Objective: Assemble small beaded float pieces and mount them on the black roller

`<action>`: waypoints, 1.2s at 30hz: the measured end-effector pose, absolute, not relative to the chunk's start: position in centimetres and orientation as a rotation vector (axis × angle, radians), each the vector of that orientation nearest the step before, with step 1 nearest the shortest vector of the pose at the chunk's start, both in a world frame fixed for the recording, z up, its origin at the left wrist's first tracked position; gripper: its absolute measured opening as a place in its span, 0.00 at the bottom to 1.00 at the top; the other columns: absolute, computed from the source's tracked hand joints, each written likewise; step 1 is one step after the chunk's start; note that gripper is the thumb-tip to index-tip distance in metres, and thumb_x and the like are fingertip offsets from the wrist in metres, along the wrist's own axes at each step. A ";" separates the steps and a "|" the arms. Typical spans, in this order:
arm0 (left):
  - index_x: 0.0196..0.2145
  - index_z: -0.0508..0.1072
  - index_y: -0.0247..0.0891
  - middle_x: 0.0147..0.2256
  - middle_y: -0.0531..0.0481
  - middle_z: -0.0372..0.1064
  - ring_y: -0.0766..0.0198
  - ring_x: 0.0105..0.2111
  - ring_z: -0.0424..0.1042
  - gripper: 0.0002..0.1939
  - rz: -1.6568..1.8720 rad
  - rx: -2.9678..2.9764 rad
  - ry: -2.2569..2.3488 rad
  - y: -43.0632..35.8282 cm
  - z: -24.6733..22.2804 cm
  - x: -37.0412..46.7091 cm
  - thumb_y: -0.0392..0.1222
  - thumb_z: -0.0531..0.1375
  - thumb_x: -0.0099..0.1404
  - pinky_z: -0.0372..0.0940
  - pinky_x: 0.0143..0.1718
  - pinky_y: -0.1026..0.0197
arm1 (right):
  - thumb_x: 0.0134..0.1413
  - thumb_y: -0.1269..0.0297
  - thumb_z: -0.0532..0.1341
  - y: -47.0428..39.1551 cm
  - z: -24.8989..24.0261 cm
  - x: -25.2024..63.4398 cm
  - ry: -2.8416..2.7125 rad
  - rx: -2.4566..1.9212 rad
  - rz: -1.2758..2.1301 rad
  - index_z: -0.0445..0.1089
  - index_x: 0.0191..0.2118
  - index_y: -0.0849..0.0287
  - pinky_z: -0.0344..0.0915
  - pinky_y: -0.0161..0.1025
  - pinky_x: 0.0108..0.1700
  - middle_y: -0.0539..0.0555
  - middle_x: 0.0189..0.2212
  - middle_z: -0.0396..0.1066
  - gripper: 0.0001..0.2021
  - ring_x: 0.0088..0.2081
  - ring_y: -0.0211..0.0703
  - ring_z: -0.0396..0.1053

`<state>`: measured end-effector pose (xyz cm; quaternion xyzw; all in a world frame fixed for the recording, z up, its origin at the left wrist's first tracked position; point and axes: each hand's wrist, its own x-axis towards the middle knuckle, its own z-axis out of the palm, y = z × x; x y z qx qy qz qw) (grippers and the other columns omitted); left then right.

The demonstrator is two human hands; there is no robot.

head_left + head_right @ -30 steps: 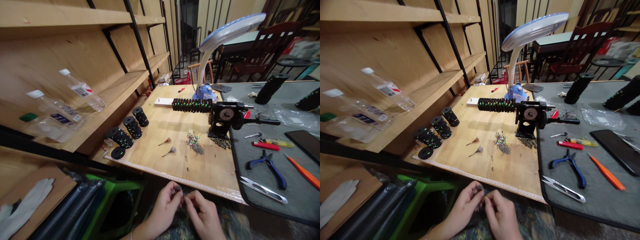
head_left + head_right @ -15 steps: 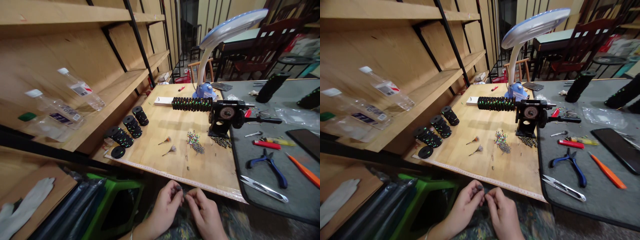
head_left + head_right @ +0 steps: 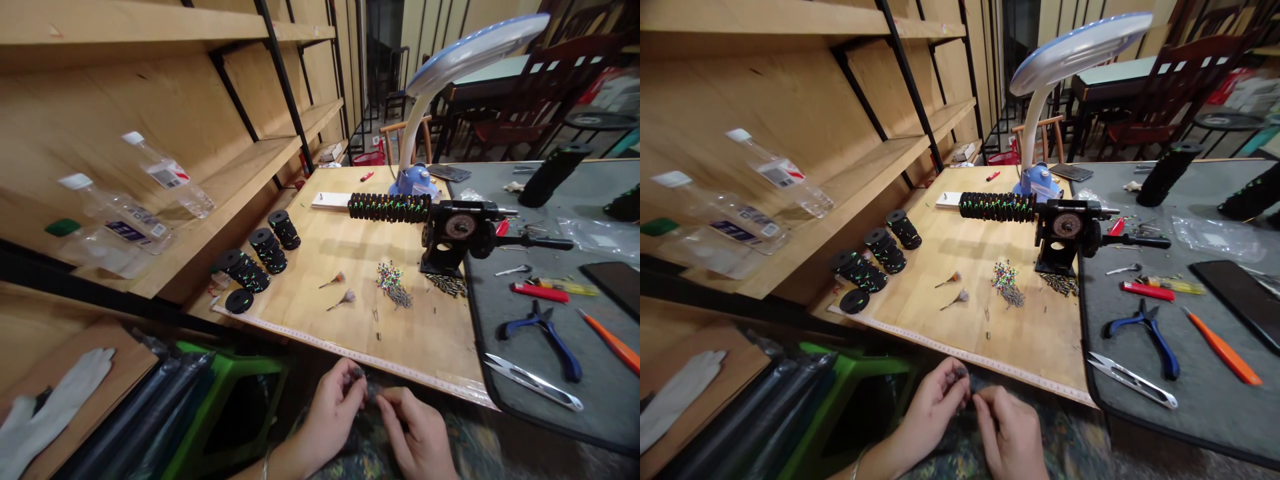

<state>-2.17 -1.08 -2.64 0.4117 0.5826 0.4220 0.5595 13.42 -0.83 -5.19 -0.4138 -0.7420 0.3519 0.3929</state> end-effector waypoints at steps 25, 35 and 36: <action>0.30 0.64 0.37 0.25 0.55 0.61 0.68 0.26 0.61 0.10 0.982 0.941 1.356 -1.2 -2.4 -2.0 0.46 0.59 0.63 0.59 0.28 0.66 | 0.63 0.66 0.53 -0.5 -5.0 12.9 -1.902 -1.060 0.918 0.66 0.33 0.55 0.66 0.30 0.28 0.50 0.24 0.74 0.08 0.24 0.37 0.72; 0.32 0.67 0.37 0.27 0.50 0.67 0.64 0.28 0.65 0.07 0.932 1.136 1.385 -1.5 -2.0 -2.2 0.43 0.56 0.65 0.61 0.31 0.65 | 0.62 0.57 0.55 -0.2 -5.9 12.8 -1.686 -1.199 1.171 0.66 0.38 0.56 0.63 0.30 0.23 0.47 0.18 0.71 0.09 0.19 0.38 0.69; 0.32 0.67 0.37 0.27 0.50 0.67 0.64 0.28 0.65 0.07 0.927 1.143 1.384 -1.5 -1.9 -2.2 0.42 0.56 0.65 0.61 0.31 0.65 | 0.61 0.55 0.55 -0.2 -5.9 12.8 -1.643 -1.208 1.236 0.67 0.39 0.57 0.61 0.31 0.21 0.45 0.16 0.68 0.11 0.17 0.38 0.67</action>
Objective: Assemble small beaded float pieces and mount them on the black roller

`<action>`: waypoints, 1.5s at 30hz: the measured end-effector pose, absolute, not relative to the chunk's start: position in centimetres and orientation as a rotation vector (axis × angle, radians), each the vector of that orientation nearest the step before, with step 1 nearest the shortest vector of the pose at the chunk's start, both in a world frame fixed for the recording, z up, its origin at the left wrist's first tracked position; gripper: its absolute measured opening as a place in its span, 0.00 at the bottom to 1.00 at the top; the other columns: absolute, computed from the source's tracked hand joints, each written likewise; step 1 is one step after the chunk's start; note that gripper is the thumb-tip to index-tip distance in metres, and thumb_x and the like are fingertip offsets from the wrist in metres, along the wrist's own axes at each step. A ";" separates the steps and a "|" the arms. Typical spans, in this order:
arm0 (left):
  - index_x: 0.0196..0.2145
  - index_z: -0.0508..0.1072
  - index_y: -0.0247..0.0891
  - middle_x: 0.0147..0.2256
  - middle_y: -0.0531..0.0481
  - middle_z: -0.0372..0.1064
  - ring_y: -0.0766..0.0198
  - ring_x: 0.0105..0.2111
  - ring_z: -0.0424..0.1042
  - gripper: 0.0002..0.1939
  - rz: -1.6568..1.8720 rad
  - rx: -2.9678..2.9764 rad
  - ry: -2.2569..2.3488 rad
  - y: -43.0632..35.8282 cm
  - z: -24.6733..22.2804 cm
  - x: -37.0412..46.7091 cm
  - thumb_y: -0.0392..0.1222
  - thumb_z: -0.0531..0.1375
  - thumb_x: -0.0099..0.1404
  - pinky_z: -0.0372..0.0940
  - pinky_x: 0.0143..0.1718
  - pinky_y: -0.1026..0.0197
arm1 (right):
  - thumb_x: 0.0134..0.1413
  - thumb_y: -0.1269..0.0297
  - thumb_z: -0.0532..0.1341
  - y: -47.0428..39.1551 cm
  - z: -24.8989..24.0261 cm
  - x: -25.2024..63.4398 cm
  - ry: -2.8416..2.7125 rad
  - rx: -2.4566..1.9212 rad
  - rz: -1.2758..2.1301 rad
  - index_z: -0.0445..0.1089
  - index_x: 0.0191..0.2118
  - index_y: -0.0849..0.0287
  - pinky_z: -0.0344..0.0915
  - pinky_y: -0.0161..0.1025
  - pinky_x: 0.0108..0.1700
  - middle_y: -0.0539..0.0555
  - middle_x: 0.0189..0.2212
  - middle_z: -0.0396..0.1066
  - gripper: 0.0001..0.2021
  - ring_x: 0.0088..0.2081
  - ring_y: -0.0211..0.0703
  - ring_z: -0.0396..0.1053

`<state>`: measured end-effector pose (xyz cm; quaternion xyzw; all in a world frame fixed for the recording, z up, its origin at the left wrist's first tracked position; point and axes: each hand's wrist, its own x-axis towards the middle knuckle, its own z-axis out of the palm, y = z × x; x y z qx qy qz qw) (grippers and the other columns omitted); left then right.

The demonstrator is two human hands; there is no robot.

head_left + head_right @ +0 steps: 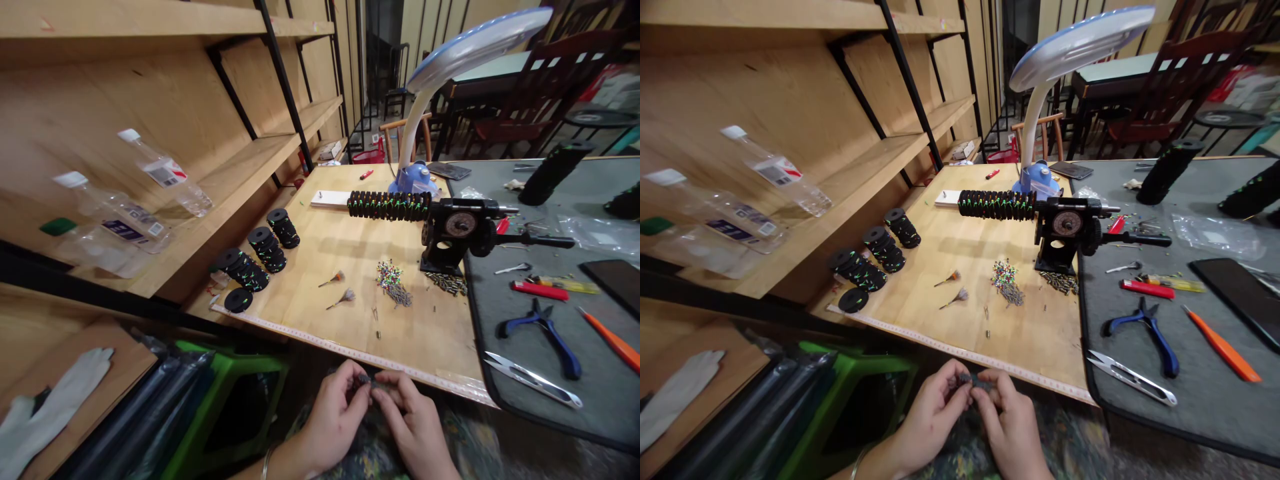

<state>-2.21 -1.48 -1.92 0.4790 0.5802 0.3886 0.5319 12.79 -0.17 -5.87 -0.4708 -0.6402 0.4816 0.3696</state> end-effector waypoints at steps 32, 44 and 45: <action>0.28 0.67 0.36 0.23 0.54 0.63 0.67 0.24 0.62 0.02 0.812 1.281 1.464 -0.8 -1.7 -2.0 0.33 0.58 0.56 0.58 0.27 0.66 | 0.51 0.41 0.57 0.3 -5.4 12.6 -1.123 -1.296 1.733 0.61 0.30 0.56 0.43 0.25 0.11 0.37 0.13 0.51 0.21 0.09 0.26 0.45; 0.25 0.69 0.34 0.20 0.55 0.60 0.70 0.20 0.57 0.03 0.845 1.366 1.532 -0.3 -2.0 -1.7 0.33 0.57 0.54 0.54 0.22 0.68 | 0.54 0.42 0.55 0.2 -5.8 12.6 -1.191 -1.275 1.701 0.62 0.31 0.56 0.44 0.26 0.11 0.38 0.14 0.52 0.20 0.10 0.27 0.47; 0.24 0.70 0.34 0.19 0.56 0.59 0.70 0.19 0.55 0.03 0.839 1.367 1.549 -0.2 -2.0 -1.6 0.33 0.57 0.54 0.52 0.21 0.68 | 0.54 0.42 0.55 0.2 -5.9 12.6 -1.194 -1.271 1.699 0.62 0.31 0.56 0.44 0.26 0.11 0.38 0.14 0.52 0.20 0.10 0.27 0.47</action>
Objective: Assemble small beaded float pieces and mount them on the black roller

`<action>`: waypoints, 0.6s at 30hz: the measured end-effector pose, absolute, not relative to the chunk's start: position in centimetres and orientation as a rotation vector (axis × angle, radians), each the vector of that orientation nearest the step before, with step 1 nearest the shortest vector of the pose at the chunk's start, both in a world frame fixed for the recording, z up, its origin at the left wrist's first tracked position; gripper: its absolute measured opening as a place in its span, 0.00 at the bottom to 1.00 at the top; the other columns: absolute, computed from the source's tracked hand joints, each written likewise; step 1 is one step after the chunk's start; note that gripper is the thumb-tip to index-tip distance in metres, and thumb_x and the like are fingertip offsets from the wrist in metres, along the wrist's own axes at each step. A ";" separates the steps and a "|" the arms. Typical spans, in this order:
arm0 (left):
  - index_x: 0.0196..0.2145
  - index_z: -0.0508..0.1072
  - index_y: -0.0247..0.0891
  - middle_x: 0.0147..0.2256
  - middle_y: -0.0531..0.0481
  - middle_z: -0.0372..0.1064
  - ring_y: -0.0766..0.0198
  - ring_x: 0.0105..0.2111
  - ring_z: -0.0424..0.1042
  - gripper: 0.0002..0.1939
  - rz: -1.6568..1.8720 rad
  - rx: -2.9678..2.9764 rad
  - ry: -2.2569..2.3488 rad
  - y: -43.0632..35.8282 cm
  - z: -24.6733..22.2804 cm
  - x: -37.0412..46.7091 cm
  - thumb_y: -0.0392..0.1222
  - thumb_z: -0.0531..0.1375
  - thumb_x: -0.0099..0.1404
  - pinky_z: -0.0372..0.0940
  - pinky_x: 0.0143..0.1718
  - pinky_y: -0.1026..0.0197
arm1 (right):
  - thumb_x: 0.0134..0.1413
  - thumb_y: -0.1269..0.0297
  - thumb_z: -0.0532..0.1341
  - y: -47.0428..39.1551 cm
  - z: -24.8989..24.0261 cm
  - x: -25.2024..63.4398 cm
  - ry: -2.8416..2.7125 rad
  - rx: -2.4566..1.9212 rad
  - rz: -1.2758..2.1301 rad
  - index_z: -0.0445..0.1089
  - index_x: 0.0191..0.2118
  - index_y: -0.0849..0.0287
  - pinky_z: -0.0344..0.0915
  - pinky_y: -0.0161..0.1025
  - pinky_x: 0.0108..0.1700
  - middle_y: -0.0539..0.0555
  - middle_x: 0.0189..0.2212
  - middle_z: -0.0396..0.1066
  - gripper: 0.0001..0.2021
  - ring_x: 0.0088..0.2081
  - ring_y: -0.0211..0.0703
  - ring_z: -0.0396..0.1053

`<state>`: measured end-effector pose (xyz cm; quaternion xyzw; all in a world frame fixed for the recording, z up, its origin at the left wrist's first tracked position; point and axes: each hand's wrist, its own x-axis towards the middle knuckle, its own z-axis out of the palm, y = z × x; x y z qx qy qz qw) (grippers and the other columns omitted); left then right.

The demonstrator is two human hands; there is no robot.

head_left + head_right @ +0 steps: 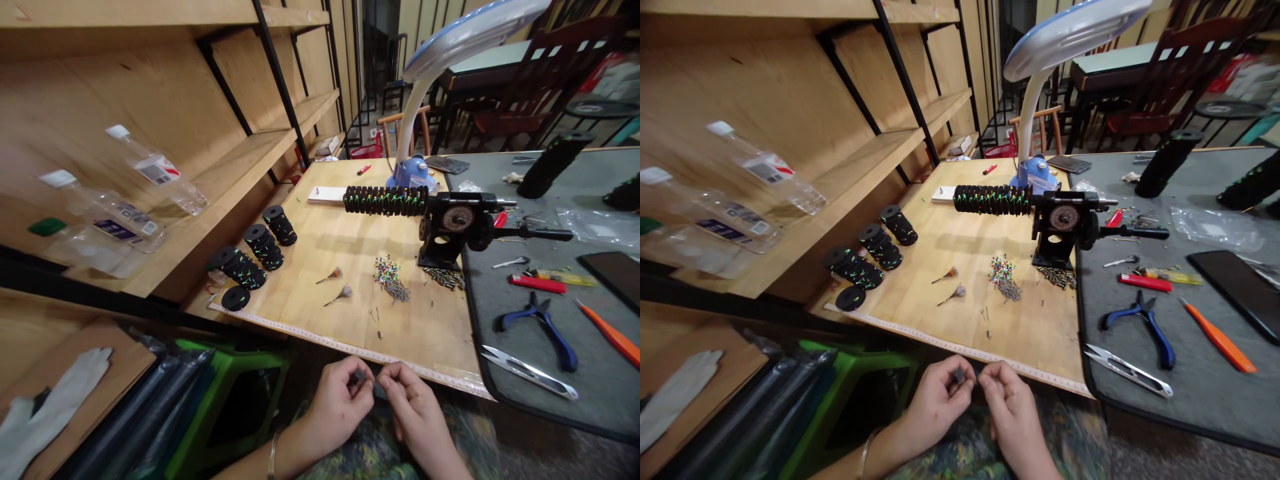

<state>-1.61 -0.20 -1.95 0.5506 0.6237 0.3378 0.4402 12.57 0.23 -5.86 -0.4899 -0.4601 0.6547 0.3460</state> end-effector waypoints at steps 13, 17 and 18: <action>0.33 0.69 0.36 0.26 0.53 0.66 0.66 0.26 0.65 0.03 0.947 1.206 1.410 0.7 -1.3 -3.6 0.38 0.59 0.60 0.61 0.30 0.66 | 0.58 0.56 0.54 1.4 -5.6 13.5 -1.538 -1.243 1.663 0.63 0.29 0.57 0.47 0.31 0.19 0.39 0.14 0.49 0.11 0.15 0.32 0.49; 0.31 0.69 0.35 0.25 0.52 0.67 0.66 0.26 0.66 0.09 1.000 1.105 1.364 1.2 -0.7 -4.0 0.44 0.59 0.62 0.61 0.30 0.65 | 0.60 0.61 0.52 1.7 -4.5 13.5 -1.704 -1.208 1.456 0.61 0.29 0.56 0.50 0.33 0.27 0.42 0.19 0.51 0.09 0.22 0.36 0.52; 0.31 0.69 0.35 0.26 0.51 0.68 0.67 0.25 0.66 0.10 1.017 1.066 1.357 1.3 -0.7 -3.9 0.46 0.60 0.62 0.60 0.28 0.66 | 0.60 0.62 0.52 1.7 -4.2 13.5 -1.733 -1.206 1.439 0.60 0.29 0.56 0.50 0.33 0.27 0.43 0.20 0.52 0.09 0.23 0.36 0.53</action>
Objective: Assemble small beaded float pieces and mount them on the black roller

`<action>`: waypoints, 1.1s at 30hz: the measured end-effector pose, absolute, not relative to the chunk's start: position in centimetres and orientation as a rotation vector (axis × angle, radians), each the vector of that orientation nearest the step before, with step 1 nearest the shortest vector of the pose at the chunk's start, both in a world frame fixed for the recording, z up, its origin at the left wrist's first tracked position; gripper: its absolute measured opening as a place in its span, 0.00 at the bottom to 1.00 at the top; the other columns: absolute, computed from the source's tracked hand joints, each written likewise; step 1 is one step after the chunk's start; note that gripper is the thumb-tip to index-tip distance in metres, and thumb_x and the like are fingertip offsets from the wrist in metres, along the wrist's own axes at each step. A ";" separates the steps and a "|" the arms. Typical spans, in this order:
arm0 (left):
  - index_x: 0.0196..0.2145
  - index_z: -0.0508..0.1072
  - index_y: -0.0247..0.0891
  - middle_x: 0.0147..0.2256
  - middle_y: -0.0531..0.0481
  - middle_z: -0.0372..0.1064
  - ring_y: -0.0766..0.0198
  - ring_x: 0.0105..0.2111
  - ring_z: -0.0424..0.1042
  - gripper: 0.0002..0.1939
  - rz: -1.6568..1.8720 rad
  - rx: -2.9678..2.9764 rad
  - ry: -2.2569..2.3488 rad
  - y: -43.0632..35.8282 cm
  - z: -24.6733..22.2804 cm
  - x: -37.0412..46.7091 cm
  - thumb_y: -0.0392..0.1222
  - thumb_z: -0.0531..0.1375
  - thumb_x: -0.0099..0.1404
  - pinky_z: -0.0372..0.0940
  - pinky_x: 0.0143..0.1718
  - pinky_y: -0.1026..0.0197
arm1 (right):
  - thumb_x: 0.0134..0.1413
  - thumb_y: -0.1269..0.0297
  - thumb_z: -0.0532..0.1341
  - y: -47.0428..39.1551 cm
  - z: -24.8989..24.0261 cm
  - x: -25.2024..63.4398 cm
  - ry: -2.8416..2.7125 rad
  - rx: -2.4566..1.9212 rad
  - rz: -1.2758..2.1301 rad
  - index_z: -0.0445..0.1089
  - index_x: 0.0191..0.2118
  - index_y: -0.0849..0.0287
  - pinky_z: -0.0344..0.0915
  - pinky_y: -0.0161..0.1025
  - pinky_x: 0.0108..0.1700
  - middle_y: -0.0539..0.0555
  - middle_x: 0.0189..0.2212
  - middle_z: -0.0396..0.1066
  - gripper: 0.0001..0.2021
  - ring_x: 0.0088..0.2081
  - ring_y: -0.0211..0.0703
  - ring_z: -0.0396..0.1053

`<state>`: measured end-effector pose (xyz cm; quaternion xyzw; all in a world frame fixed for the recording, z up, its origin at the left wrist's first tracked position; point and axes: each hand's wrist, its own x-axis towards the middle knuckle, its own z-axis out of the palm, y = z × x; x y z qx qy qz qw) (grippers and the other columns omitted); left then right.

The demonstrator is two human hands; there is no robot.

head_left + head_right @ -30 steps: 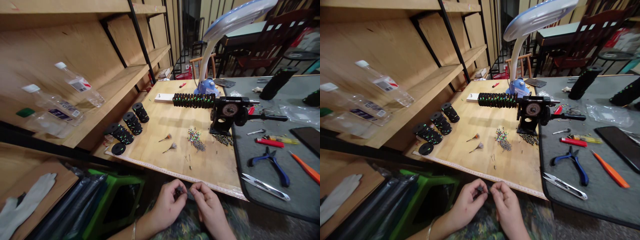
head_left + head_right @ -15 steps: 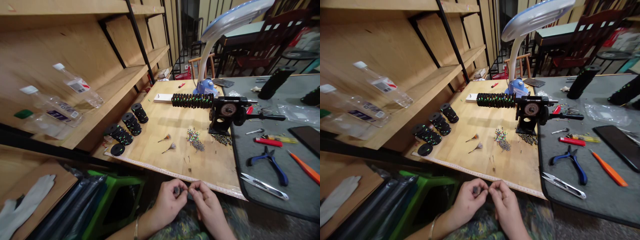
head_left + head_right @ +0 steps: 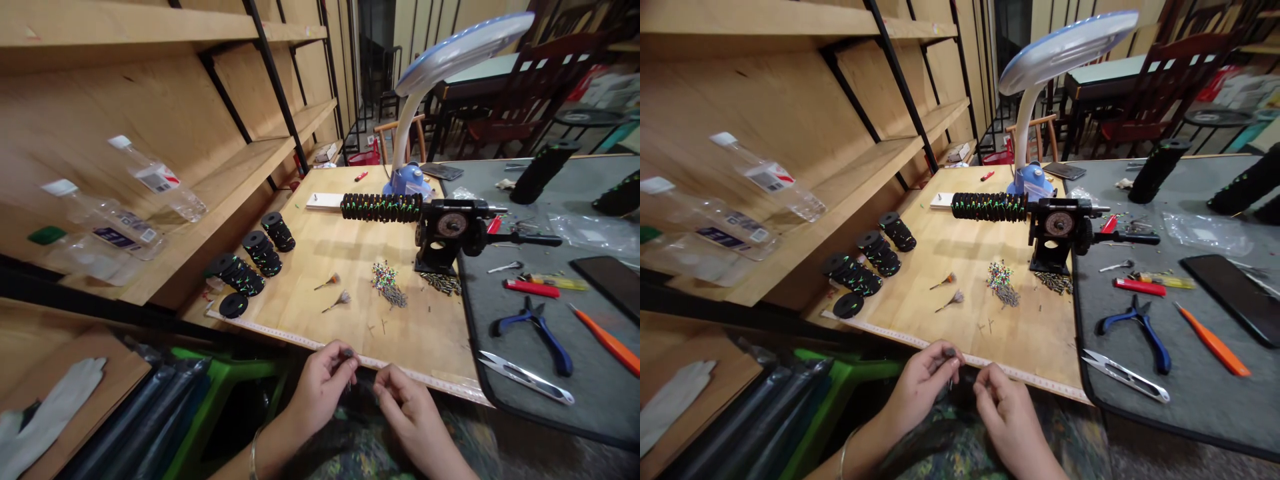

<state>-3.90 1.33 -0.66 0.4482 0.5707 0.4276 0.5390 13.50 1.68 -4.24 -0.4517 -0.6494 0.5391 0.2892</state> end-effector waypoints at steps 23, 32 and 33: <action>0.26 0.67 0.35 0.19 0.56 0.63 0.72 0.18 0.57 0.15 0.906 0.870 1.327 0.5 -2.1 -3.6 0.50 0.64 0.56 0.52 0.21 0.67 | 0.48 0.46 0.61 0.8 -4.6 13.8 -1.441 -1.418 1.407 0.73 0.26 0.59 0.52 0.34 0.23 0.44 0.15 0.52 0.19 0.19 0.37 0.50; 0.24 0.66 0.35 0.20 0.55 0.64 0.71 0.18 0.57 0.16 0.850 0.923 1.350 0.5 -2.1 -3.2 0.51 0.63 0.55 0.54 0.22 0.67 | 0.48 0.49 0.61 0.8 -5.1 13.6 -1.505 -1.441 1.383 0.77 0.26 0.61 0.50 0.34 0.23 0.43 0.14 0.49 0.18 0.19 0.36 0.49; 0.24 0.66 0.36 0.19 0.55 0.63 0.71 0.18 0.58 0.16 0.851 0.940 1.363 0.5 -2.1 -3.1 0.51 0.63 0.55 0.54 0.22 0.66 | 0.48 0.49 0.61 0.9 -5.1 13.6 -1.500 -1.434 1.398 0.77 0.26 0.61 0.50 0.34 0.23 0.43 0.14 0.49 0.18 0.19 0.36 0.49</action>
